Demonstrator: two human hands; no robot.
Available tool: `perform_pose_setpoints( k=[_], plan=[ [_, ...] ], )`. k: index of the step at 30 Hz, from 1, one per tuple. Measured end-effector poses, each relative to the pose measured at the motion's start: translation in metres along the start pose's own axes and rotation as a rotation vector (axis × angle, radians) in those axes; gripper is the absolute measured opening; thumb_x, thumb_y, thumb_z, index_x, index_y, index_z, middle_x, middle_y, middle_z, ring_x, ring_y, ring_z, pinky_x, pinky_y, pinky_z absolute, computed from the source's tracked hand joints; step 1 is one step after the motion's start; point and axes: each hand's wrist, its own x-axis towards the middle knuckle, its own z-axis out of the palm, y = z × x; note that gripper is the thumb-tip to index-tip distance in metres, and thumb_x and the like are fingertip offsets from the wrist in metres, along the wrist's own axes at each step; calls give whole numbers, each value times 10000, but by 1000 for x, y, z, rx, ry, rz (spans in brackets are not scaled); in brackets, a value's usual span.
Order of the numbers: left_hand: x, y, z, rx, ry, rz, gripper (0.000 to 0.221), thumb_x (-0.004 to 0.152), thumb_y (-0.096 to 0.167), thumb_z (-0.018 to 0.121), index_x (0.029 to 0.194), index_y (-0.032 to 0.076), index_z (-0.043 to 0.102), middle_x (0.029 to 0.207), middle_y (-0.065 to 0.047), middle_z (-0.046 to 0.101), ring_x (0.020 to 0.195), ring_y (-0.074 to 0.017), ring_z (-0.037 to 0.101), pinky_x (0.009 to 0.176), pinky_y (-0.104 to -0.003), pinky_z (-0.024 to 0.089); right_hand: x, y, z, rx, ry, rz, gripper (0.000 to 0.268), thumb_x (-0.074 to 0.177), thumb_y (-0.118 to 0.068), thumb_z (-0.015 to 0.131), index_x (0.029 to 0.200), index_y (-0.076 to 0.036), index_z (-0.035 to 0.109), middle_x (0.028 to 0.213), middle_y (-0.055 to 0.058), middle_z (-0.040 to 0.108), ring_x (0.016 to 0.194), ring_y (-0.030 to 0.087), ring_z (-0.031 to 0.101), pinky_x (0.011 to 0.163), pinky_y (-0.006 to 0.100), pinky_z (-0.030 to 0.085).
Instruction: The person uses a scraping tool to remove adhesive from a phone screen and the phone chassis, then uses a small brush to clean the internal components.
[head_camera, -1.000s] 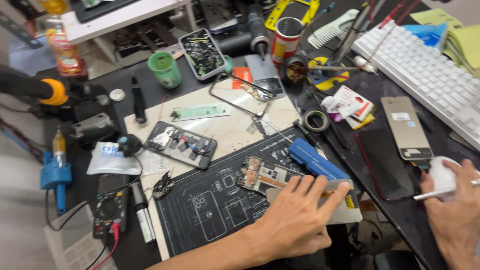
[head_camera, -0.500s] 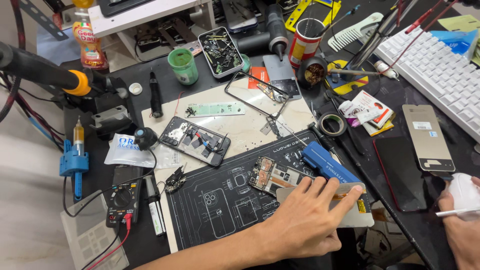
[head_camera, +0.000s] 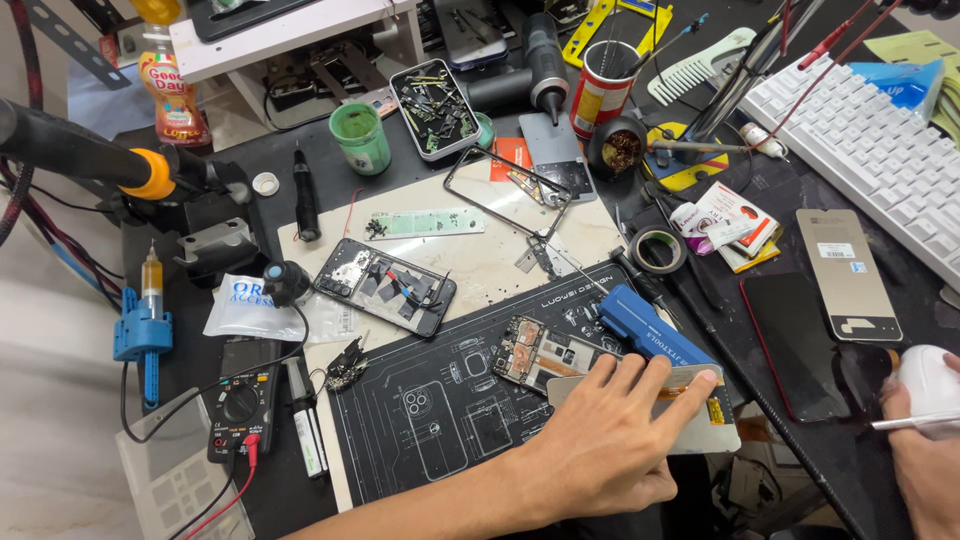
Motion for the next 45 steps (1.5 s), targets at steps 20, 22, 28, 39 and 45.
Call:
perform_pose_setpoints(
  k=[20,22,28,39,45],
  plan=[
    [-5,-2,6,-6,11,-16,967,630,241,792,1503,-32,480,1191,-244,582,1074,-356,556,936,-459,453,61,127,21,-12,-467,406,478,1102,-344,459,1320,68,566,1244,260,640,1097,295,691,1011,391,565],
    [-6,-1,6,-3,20,-19,968,628,241,790,1504,-31,480,1190,-247,582,1079,-359,557,941,-460,454,80,122,18,230,-650,972,648,1015,-558,446,1319,2,561,1206,254,637,1060,328,689,969,468,567],
    [-4,-1,4,20,26,-5,962,631,247,794,1502,-21,484,1237,-262,577,1060,-360,556,952,-462,457,20,92,23,44,-186,249,403,1213,-280,489,1301,108,550,1028,267,670,858,280,704,767,344,587],
    [-3,0,5,11,14,-6,980,627,247,808,1510,-19,474,1237,-265,567,1049,-358,553,945,-469,452,1,20,10,-82,-35,106,353,1217,-205,482,1329,127,532,941,267,670,782,297,695,665,348,579],
    [-2,-2,5,-15,-4,-5,974,631,237,803,1508,-28,470,1220,-262,563,1039,-348,550,931,-467,450,1,14,9,-91,-33,103,355,1214,-211,476,1319,122,535,944,262,670,786,293,695,669,346,577]
  ],
)
